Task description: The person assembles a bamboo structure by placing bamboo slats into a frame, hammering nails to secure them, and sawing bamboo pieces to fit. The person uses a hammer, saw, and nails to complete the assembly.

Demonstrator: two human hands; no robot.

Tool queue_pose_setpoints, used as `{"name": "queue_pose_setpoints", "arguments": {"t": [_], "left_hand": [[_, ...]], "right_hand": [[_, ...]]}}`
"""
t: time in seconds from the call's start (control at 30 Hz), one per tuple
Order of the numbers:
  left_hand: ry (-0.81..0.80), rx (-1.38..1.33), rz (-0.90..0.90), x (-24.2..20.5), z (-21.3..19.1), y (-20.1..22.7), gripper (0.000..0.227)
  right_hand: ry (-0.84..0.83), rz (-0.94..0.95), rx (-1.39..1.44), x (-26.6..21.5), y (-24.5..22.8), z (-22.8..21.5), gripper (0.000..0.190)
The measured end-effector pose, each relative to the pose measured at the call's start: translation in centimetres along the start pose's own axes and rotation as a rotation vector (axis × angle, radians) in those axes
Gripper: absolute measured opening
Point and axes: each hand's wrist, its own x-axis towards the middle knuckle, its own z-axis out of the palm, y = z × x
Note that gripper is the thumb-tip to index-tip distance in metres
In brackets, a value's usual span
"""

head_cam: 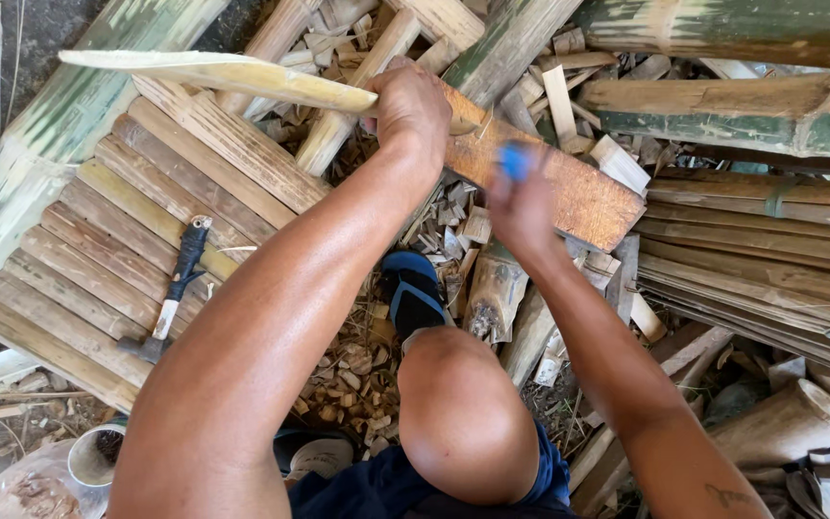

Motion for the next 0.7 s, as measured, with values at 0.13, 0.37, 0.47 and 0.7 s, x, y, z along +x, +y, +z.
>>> {"name": "queue_pose_setpoints", "arguments": {"t": [0.13, 0.37, 0.47, 0.7], "left_hand": [[0.14, -0.08, 0.001, -0.2, -0.3, 0.0, 0.017], [-0.129, -0.054, 0.015, -1.8, 0.1, -1.5, 0.025], [-0.093, -0.071, -0.004, -0.8, 0.4, -1.7, 0.039], [0.087, -0.322, -0.067, -0.9, 0.8, -1.6, 0.031]], "right_hand": [[-0.13, 0.032, 0.269, 1.2, 1.6, 3.4, 0.018], [0.059, -0.098, 0.435, -1.9, 0.1, -2.0, 0.017], [0.44, -0.292, 0.597, -2.3, 1.2, -0.8, 0.018], [-0.047, 0.086, 0.166, -0.3, 1.8, 4.5, 0.018]]}}
